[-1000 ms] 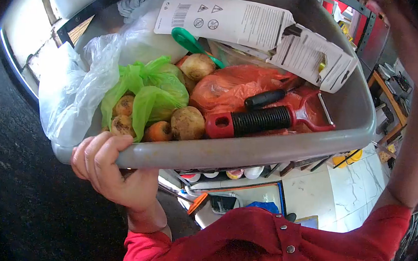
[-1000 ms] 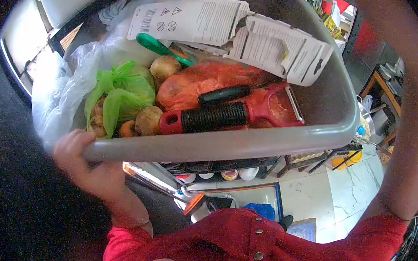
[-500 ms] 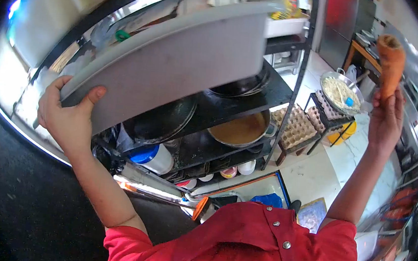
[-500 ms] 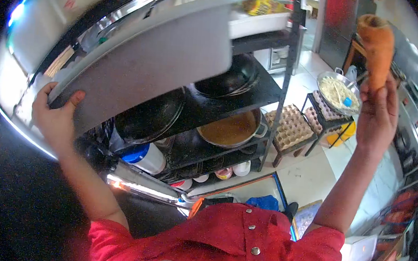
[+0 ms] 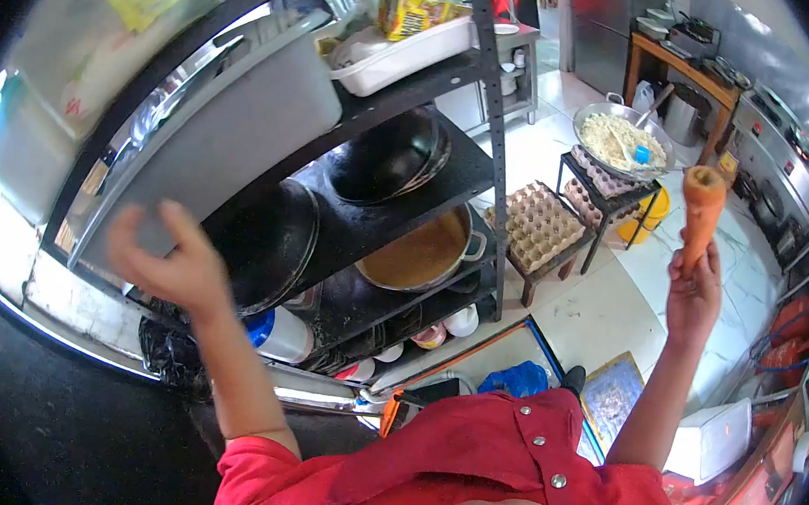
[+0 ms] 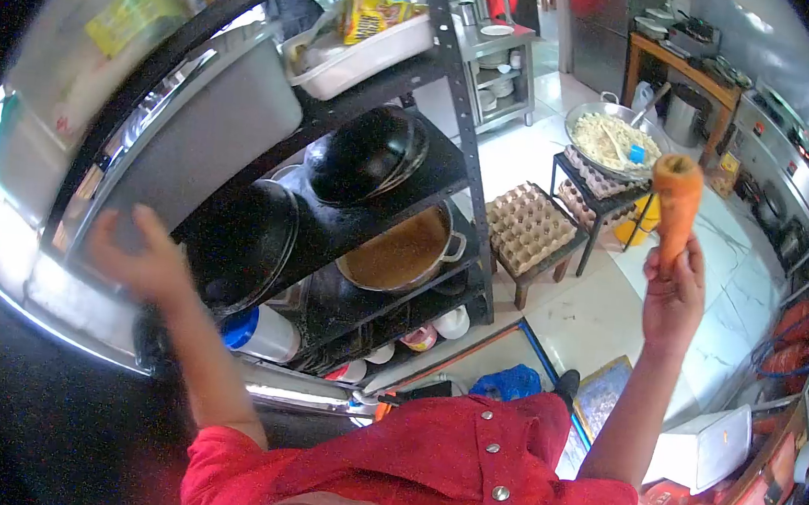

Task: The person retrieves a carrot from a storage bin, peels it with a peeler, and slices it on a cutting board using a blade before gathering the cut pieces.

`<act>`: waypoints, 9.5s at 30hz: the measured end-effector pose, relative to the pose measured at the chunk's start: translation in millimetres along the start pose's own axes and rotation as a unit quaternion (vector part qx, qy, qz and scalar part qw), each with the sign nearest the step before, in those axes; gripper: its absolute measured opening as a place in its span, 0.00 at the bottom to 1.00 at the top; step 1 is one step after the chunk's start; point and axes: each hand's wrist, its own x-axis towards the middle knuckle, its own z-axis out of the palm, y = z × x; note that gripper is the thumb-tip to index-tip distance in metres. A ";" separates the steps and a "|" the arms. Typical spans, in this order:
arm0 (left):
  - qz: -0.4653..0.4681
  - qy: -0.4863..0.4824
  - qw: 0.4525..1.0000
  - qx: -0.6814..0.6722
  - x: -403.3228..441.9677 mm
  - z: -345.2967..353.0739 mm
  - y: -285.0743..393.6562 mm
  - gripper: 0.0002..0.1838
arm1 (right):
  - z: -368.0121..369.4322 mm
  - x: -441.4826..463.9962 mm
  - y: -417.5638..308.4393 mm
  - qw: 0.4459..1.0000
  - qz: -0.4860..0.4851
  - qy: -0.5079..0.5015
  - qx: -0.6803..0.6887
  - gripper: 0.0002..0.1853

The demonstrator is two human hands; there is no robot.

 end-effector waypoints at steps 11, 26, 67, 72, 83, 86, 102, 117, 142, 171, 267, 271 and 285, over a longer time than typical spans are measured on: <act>0.121 -0.448 0.606 -0.646 -164.7 -30.5 337.0 0.30 | -78.9 -121.6 51.2 0.925 0.322 0.069 -0.188 0.18; 0.344 -0.758 0.111 -0.543 -229.7 -35.5 734.8 0.29 | -360.3 -7.1 -25.2 0.826 0.281 -0.014 -0.487 0.22; 0.871 -0.225 -0.273 -0.342 -283.0 -489.6 1051.6 0.21 | -246.2 -54.5 100.7 -0.149 0.115 0.982 0.004 0.11; 0.885 -0.105 -0.323 -0.318 -285.4 -435.1 966.1 0.23 | -181.0 145.0 196.8 -0.512 -0.010 0.814 0.275 0.10; 0.857 -0.074 -0.438 -0.260 -332.3 -245.5 869.6 0.29 | -330.6 295.3 292.8 -0.435 -0.098 0.853 0.273 0.10; 0.869 -0.062 -0.445 -0.207 -333.0 -240.7 844.6 0.21 | -308.9 300.4 281.0 -0.442 -0.152 0.846 0.255 0.11; 0.774 -0.186 -0.541 0.271 -309.9 -241.3 673.4 0.14 | -294.6 352.1 297.3 -0.493 -0.148 0.740 0.433 0.11; 0.882 -0.167 -0.422 0.127 -344.2 -229.1 608.1 0.16 | -114.1 309.1 350.3 -0.616 -0.142 0.693 0.346 0.11; 0.843 -0.279 -0.457 -0.057 -303.2 -112.2 521.2 0.22 | 445.5 320.0 217.1 -0.360 0.325 0.873 0.046 0.28; 0.286 0.378 -0.852 -0.221 62.5 83.8 187.4 0.36 | 421.4 345.2 274.5 -0.663 0.207 0.719 0.000 0.15; 0.487 -0.574 -0.608 -0.251 -187.0 -218.3 1048.7 0.36 | -261.3 -92.7 -96.3 0.176 -0.028 0.903 -0.392 0.21; 0.409 -0.636 -0.559 -0.341 -187.9 -253.0 1162.0 0.33 | -409.5 -166.2 -218.6 0.112 0.110 0.828 -0.539 0.21; 0.311 -0.742 -0.406 -0.434 -181.0 -249.6 1331.4 0.39 | -583.6 -90.9 -227.7 0.393 0.095 0.728 -0.554 0.08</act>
